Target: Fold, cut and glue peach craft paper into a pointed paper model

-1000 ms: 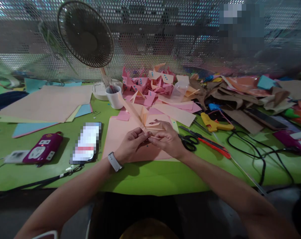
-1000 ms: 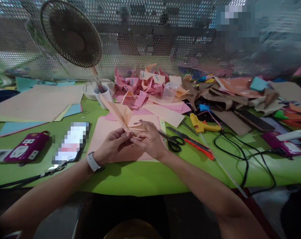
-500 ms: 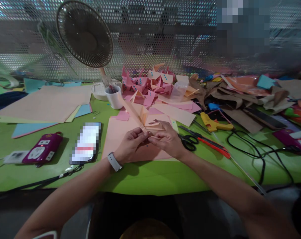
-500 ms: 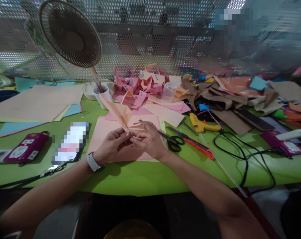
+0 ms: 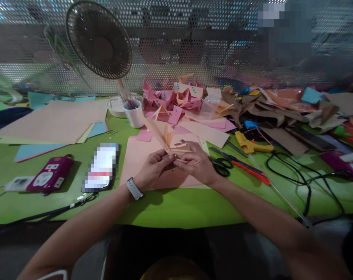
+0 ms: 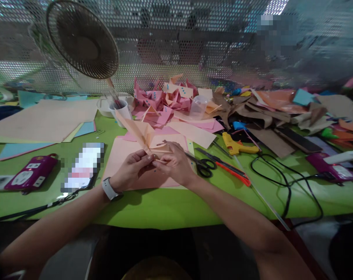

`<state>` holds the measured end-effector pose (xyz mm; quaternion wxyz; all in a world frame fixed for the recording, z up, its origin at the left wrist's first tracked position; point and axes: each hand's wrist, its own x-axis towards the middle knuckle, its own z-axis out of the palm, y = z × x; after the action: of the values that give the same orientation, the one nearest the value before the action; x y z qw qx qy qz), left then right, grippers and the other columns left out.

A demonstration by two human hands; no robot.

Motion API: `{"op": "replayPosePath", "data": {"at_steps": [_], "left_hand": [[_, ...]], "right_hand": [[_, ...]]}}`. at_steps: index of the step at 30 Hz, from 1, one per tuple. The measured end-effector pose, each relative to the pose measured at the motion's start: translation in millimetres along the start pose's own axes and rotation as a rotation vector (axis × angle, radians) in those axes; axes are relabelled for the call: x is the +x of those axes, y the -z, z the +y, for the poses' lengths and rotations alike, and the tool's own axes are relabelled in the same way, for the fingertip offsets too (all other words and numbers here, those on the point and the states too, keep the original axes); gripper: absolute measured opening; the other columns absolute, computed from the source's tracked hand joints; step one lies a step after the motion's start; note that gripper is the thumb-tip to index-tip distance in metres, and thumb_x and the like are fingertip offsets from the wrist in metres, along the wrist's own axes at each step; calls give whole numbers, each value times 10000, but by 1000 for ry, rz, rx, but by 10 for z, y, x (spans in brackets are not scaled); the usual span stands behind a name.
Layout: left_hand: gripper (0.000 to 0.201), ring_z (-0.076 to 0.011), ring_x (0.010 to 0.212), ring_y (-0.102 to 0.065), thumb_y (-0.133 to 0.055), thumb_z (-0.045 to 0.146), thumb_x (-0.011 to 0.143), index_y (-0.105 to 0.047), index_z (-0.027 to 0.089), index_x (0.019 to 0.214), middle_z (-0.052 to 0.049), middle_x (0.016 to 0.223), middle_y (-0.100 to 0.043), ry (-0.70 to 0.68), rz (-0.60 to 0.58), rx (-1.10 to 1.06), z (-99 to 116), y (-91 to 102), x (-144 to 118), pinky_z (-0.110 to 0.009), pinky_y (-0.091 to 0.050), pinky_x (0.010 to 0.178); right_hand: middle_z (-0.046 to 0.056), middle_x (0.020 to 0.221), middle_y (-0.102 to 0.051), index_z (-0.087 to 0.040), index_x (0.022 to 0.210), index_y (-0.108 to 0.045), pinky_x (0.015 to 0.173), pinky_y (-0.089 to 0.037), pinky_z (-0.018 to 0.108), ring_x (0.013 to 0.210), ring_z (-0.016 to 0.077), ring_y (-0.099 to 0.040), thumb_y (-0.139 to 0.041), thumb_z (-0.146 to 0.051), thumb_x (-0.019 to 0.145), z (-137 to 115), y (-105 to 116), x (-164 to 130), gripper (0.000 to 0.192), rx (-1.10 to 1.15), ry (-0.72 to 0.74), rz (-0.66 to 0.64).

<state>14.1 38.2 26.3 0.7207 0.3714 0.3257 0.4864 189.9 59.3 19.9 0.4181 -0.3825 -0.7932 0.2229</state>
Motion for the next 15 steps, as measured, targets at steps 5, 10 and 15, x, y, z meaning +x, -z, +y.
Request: {"op": "replayPosePath", "data": {"at_steps": [5,10,15], "left_hand": [[238,-99,725,-658,-837,311,705,-692,145,793,-15,795,-715,-59,65,-27,23,3,9,-214,-525,748],[260,-84,819,-641,-856,287,673,-713,171,857,14,847,-708,-210,161,-106,24,10,46,-197,-490,839],[239,-90,791,-636,-865,288,655,-710,169,793,13,810,-703,-217,159,-124,-2,-49,33,-210,-494,821]], "right_hand": [[97,1271,-595,-222,767,-698,1058,-403,438,1251,264,-511,-730,-344,803,-30,19,6,131,80,19,119],[84,1150,-645,-224,1074,-596,939,-502,379,1060,213,-622,-808,-406,708,-38,3,44,460,458,-242,232],[29,832,-710,-185,945,-682,674,-541,303,735,167,-649,-804,-464,688,-15,-100,40,398,744,-487,-54]]}}
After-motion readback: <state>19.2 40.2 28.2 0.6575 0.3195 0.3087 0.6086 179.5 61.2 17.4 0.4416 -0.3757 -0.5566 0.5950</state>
